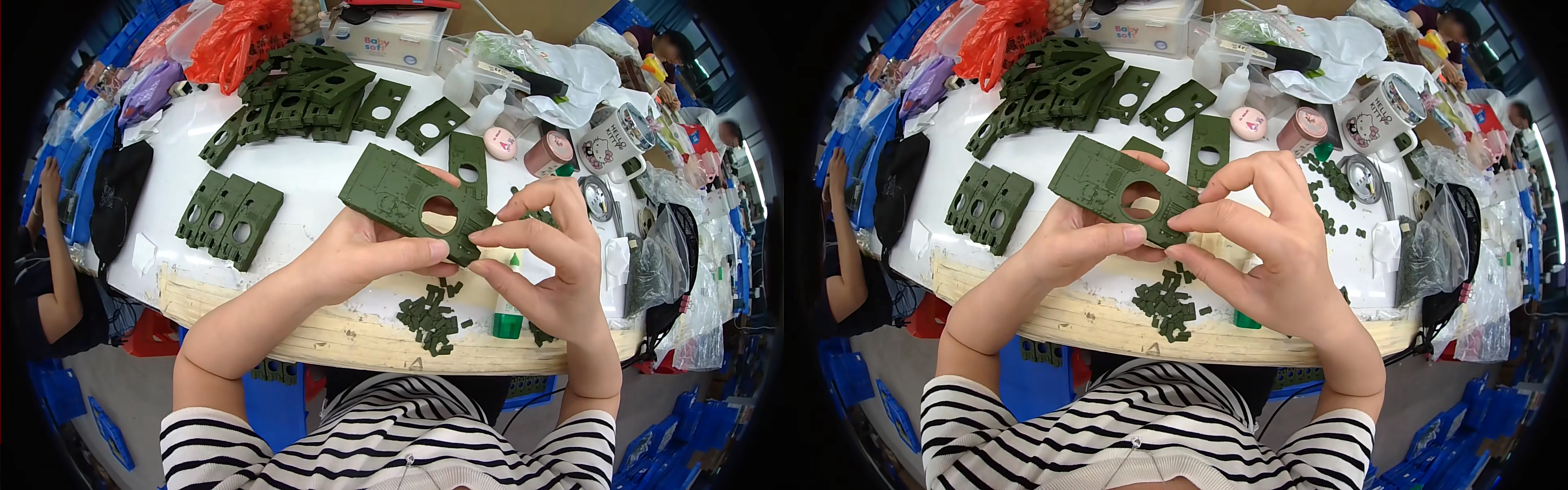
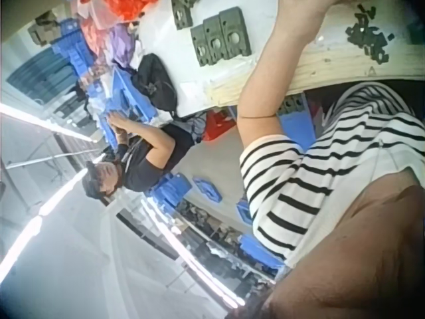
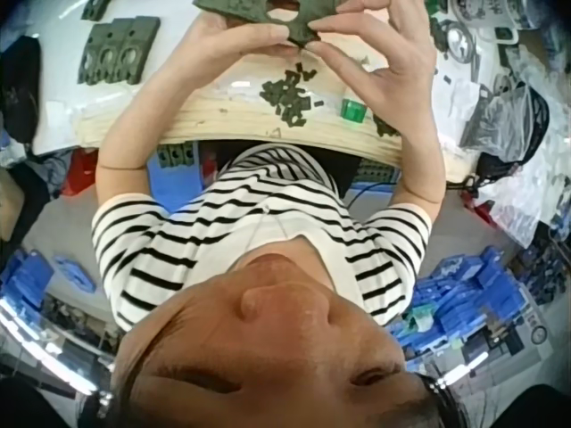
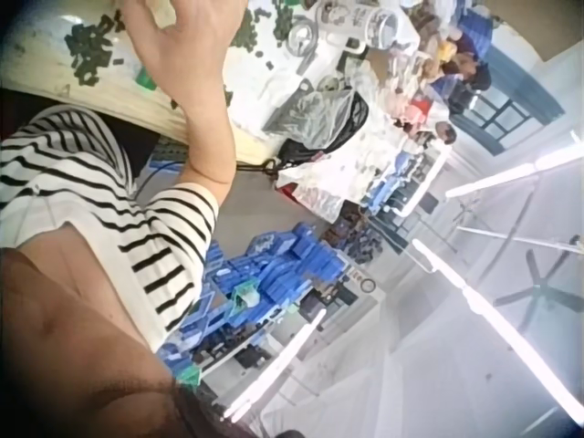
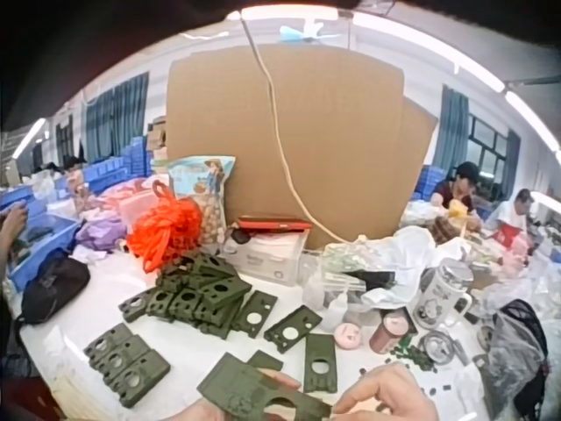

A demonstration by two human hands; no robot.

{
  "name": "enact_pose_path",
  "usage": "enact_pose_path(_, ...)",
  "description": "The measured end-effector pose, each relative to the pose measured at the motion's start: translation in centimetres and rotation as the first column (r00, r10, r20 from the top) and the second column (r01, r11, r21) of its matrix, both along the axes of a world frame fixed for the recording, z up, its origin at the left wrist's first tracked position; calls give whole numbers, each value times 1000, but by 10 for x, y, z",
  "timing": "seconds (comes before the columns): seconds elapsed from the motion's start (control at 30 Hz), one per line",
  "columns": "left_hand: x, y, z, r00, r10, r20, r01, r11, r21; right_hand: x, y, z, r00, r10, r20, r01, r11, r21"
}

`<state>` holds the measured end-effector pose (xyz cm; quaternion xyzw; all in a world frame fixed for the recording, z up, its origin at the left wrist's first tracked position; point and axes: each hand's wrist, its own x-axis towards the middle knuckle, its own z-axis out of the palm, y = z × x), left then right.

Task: Assembling green plastic toy tanks by gluing small parts onto the hull at a workbench.

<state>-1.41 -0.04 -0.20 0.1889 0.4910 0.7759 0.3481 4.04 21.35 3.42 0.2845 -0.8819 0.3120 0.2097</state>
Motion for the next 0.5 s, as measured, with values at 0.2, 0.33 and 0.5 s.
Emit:
enact_pose_path(0.2,3,2,-5,986,61,-153,-53,997,56,2,-7,-7,998,-62,-2,62,997,-41)
enact_pose_path(0.33,7,3,-6,973,107,-203,-97,994,58,3,-10,-9,995,-99,3,99,993,-65)
enact_pose_path(0.5,7,4,-7,978,116,-173,-105,992,68,4,-11,-8,995,-103,-6,102,993,-62)
